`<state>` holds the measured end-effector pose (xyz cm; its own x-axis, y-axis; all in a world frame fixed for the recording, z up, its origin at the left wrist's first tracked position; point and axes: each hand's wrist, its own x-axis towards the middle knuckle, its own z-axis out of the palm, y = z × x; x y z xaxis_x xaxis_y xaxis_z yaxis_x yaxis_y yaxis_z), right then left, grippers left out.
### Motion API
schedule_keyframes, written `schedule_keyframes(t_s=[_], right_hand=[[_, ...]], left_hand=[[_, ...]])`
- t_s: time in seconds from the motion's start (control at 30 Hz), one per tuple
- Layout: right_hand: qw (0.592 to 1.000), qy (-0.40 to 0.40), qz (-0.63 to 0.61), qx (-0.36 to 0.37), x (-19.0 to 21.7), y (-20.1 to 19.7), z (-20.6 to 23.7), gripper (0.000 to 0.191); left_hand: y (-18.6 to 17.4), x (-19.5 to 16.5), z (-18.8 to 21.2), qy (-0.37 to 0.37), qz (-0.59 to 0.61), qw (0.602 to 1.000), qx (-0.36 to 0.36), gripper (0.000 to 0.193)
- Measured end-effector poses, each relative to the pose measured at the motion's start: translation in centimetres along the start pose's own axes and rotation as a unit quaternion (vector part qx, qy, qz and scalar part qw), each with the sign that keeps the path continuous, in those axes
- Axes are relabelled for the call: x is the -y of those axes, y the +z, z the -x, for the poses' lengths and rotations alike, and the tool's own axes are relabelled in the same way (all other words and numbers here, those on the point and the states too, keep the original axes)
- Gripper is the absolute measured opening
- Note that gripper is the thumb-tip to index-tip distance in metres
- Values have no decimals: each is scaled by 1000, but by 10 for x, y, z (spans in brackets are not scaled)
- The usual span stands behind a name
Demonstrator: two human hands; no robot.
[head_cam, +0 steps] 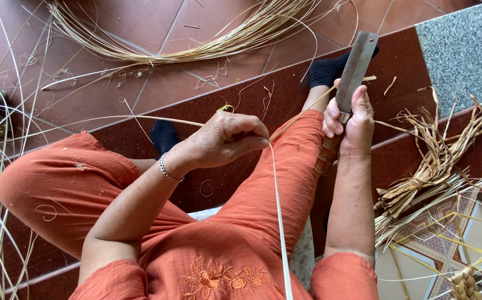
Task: The person sits on a tiled floor and uses a knife to split long dried plant fibers into thin strips. They repeatedly draw the blade along individual fibers, then gather the processed strips into a bundle.
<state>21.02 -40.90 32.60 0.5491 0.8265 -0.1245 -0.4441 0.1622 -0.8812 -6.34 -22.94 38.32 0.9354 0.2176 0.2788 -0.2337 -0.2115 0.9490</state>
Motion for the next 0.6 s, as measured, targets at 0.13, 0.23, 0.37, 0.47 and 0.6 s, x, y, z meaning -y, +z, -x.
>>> schedule_keyframes(t_s=[0.13,0.23,0.37,0.47,0.6], right_hand=[[1000,16,-21,-13,-7,-6,-7,53],[984,-3,-166,58,0,-4,10,61],[910,-6,-314,271,11,17,40,74],[953,70,-138,261,1,49,62,73],[975,71,-29,209,-12,85,85,73]], left_hand=[[-2,10,-1,-33,-6,999,8,9],[-2,11,8,-39,-66,994,-75,11],[-3,11,15,-37,-69,988,-131,10],[3,13,12,-32,-72,987,-142,12],[15,13,11,-51,-91,983,-152,19]])
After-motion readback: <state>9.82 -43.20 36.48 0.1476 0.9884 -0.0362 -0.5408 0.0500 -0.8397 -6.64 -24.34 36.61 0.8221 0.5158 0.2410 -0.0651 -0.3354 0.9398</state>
